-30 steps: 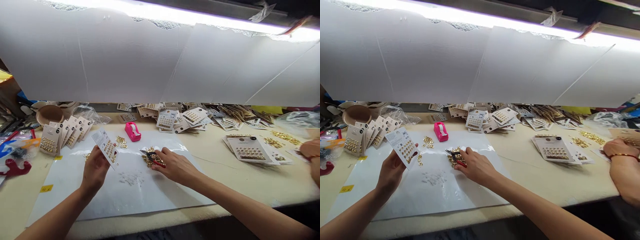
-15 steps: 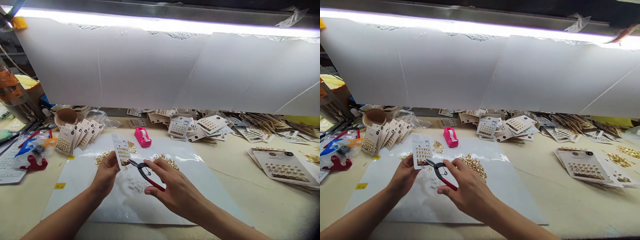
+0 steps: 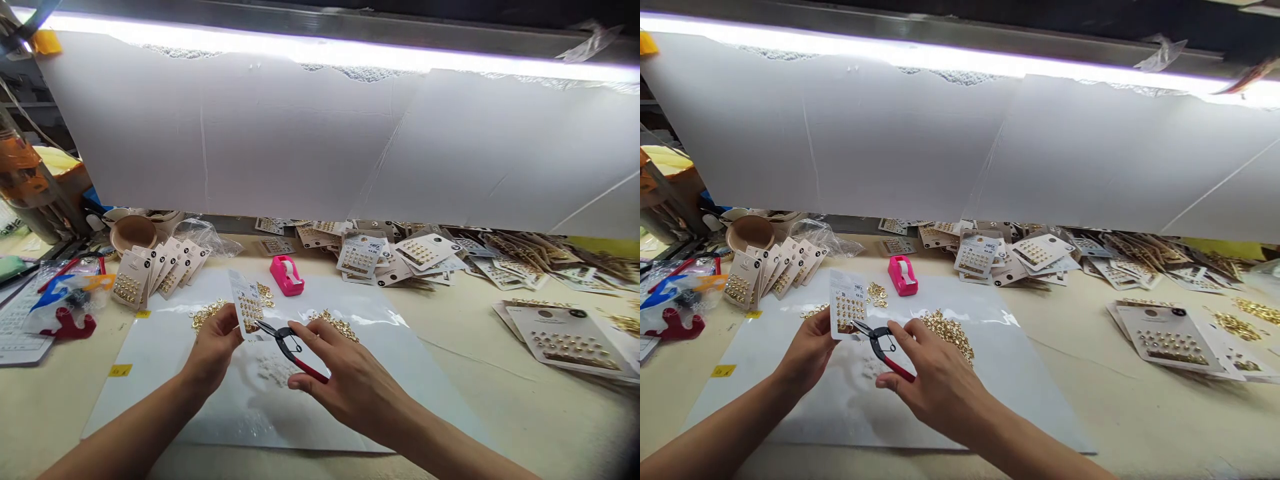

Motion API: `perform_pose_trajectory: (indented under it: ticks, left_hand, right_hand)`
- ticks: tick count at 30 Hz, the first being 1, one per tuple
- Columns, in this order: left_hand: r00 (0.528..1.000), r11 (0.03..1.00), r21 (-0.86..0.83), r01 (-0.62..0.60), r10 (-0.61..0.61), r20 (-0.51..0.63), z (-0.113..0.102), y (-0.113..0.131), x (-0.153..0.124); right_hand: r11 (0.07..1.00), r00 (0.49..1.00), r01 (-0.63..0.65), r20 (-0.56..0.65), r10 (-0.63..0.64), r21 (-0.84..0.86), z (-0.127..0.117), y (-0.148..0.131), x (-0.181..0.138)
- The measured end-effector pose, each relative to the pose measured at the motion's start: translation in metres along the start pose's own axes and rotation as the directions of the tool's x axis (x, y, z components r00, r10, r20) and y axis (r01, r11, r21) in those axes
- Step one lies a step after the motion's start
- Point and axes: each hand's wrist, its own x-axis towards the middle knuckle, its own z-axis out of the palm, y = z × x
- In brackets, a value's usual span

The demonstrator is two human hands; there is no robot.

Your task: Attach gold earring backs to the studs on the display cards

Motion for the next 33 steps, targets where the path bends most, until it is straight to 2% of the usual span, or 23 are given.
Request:
perform_pose_trajectory:
  ticks: [6, 14, 25, 29, 33]
  left_hand:
    - [0.998, 0.989, 0.148, -0.022, 0.030, -0.049, 0.000, 0.006, 0.001]
    - [0.999, 0.945, 0.328, -0.008, 0.022, -0.040, -0.004, 0.003, 0.003]
    - [0.998, 0.938, 0.343, 0.054, -0.045, -0.032, -0.002, 0.007, 0.002]
    - [0.997, 0.949, 0.304, 0.078, -0.079, -0.009, 0.000, 0.006, 0.001]
    - [0.993, 0.959, 0.262, 0.109, -0.116, 0.011, 0.000, 0.004, 0.002]
  right_hand:
    - [1.000, 0.999, 0.016, 0.033, -0.016, 0.006, 0.001, 0.002, -0.001]
    - [1.000, 0.998, 0.018, 0.067, -0.019, 0.013, 0.006, 0.005, -0.001]
    - [0.998, 0.995, 0.050, 0.081, -0.052, 0.036, 0.010, 0.008, -0.002]
    - [0.999, 0.993, 0.030, 0.117, -0.032, 0.018, 0.013, 0.008, -0.003]
    - [1.000, 0.995, 0.020, 0.099, -0.021, 0.003, 0.015, 0.006, -0.004]
